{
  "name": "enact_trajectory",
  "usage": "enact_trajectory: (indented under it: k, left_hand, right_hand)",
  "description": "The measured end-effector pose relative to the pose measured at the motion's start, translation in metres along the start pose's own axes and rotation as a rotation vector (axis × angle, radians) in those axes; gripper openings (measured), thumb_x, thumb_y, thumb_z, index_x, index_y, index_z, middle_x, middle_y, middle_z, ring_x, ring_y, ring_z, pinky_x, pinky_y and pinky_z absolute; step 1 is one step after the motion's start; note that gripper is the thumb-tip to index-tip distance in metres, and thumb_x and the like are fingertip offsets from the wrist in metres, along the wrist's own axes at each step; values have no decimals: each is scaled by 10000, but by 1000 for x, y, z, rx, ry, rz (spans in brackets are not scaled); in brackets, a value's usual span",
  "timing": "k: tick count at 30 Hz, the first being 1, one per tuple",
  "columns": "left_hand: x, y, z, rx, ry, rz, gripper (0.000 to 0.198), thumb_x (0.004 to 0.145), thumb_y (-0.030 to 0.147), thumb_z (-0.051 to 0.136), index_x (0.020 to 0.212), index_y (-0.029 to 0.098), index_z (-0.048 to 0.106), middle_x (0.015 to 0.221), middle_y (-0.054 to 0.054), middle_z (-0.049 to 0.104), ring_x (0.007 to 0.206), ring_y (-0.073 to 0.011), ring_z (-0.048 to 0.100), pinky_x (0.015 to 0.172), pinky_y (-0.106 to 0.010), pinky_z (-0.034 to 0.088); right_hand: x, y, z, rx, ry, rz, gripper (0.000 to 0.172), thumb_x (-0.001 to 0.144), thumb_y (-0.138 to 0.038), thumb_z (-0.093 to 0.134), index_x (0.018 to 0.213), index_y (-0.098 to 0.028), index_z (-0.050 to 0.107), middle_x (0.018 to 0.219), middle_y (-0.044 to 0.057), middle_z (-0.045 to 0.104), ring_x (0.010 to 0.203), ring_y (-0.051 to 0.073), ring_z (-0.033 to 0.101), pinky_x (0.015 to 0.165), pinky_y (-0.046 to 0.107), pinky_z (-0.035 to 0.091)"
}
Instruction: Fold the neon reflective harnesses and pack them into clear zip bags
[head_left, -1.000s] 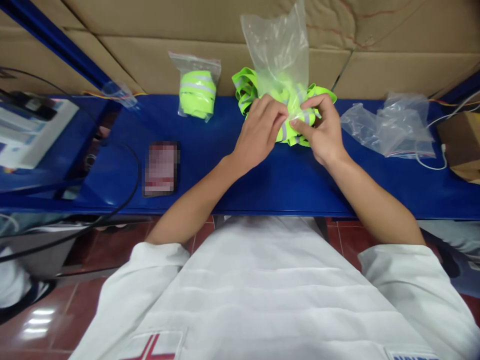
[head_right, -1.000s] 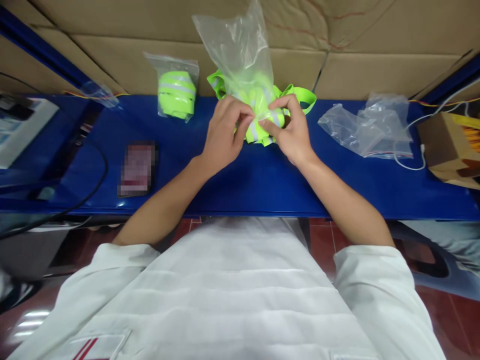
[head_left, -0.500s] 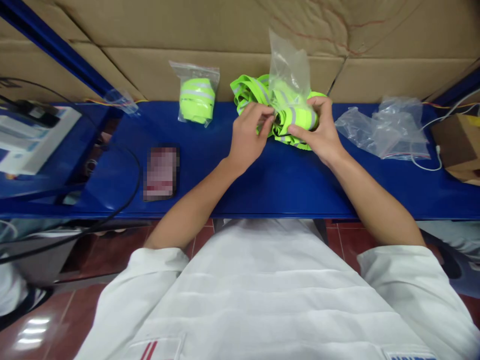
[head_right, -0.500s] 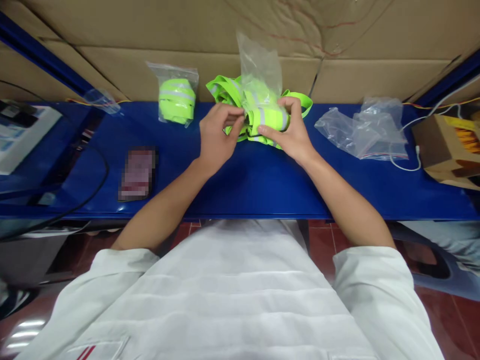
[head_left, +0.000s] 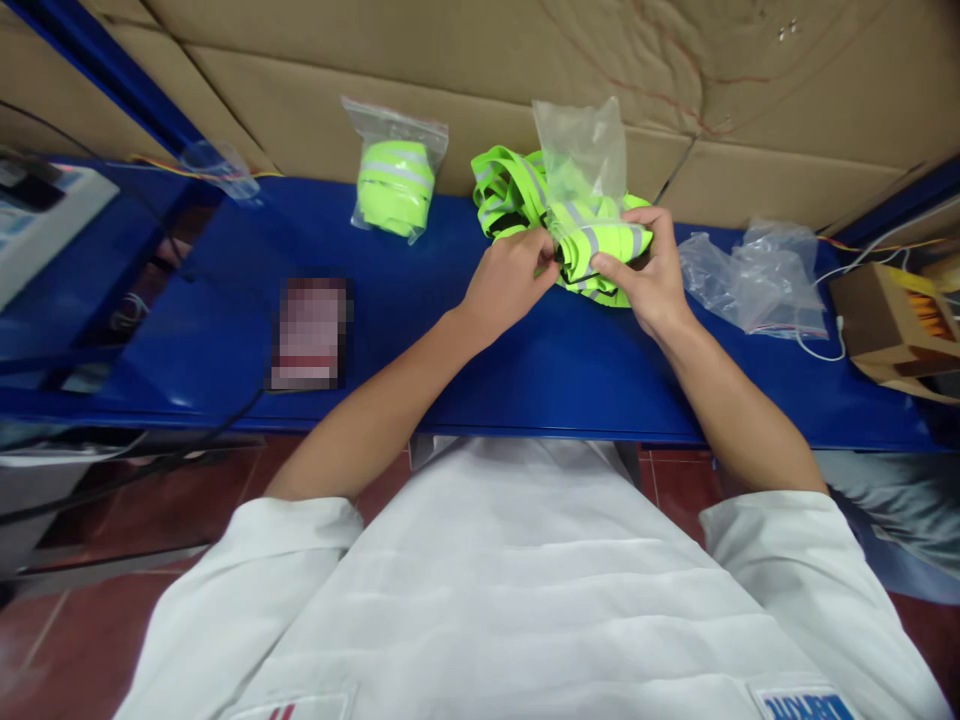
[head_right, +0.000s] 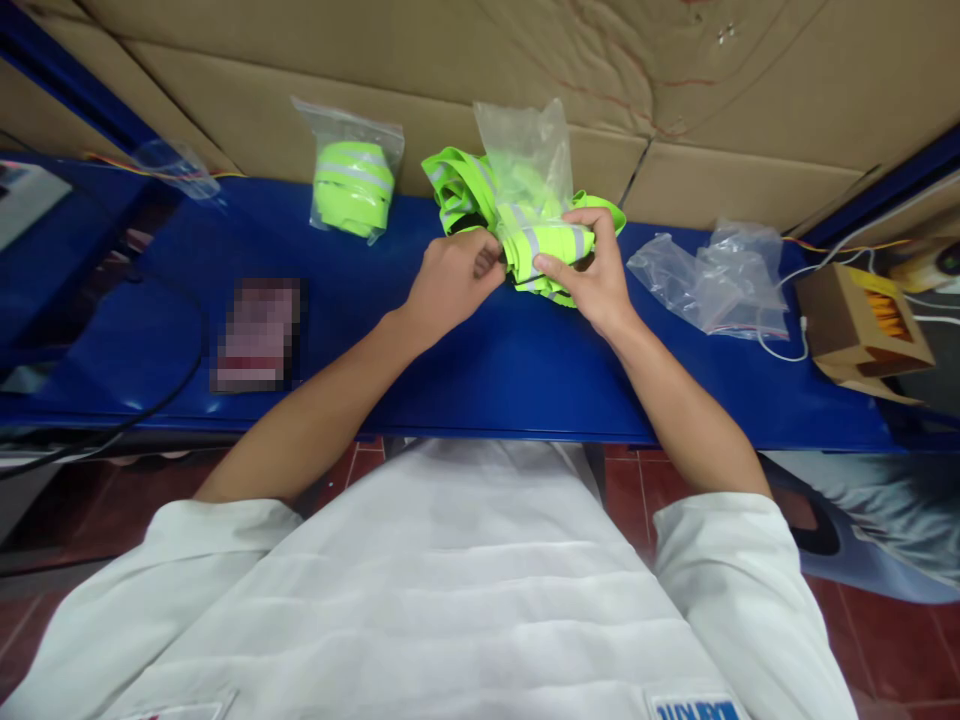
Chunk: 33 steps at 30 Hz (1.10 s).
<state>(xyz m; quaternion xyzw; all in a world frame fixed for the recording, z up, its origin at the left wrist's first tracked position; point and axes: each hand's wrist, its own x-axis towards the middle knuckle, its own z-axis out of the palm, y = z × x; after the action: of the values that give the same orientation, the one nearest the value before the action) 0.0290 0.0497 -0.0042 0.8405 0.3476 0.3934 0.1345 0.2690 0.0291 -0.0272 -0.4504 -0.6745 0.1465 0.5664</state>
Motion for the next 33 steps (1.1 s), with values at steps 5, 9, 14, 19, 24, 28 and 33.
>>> enact_trajectory:
  k: [5,9,14,19,24,28,33]
  left_hand:
    - [1,-5,3,48,-16,39,69,907,156,596,876,210,624,844,-55,721,823,-238,707,815,-357,550]
    - [4,-8,0,-42,22,92,91,893,167,590,822,223,580,771,-26,672,733,-204,659,750,-333,517]
    - [5,-9,-3,-39,93,139,113,937,210,531,828,237,543,762,-22,611,782,-214,659,811,-377,509]
    - [4,-12,-8,64,141,201,150,981,233,493,834,244,520,800,-48,587,904,-253,666,911,-439,489]
    - [1,-10,-6,149,173,268,156,978,228,494,825,237,525,803,-56,588,903,-260,666,905,-447,500]
    - [-5,-5,3,163,153,289,174,985,231,505,811,229,514,781,-51,593,850,-249,670,851,-415,517]
    - [-10,-2,6,248,129,312,145,995,230,497,856,223,540,837,-67,634,889,-261,685,853,-418,524]
  right_hand:
    - [0,-2,-1,32,1,26,748,681,-741,898,1176,-285,574,1037,16,625,924,221,645,840,436,615]
    - [-4,-7,3,2,11,98,746,721,-745,877,1218,-284,565,1137,46,630,1146,283,636,1001,502,589]
    - [-11,-13,13,-59,57,94,754,798,-790,786,1308,-297,532,1267,78,590,1325,313,569,1103,526,544]
    - [-12,-16,22,-23,81,80,756,786,-834,757,1274,-313,507,1233,66,583,1223,291,617,1043,517,563]
    - [-5,-32,12,51,-48,153,784,740,-867,772,1222,-309,505,1255,56,604,1133,264,627,952,474,595]
    - [-1,-45,2,-56,-164,89,746,777,-816,793,1307,-350,550,1422,42,581,1311,275,540,1165,518,499]
    - [-3,-42,5,-176,-163,33,680,783,-773,817,1242,-311,623,1308,63,620,1333,336,518,1232,621,390]
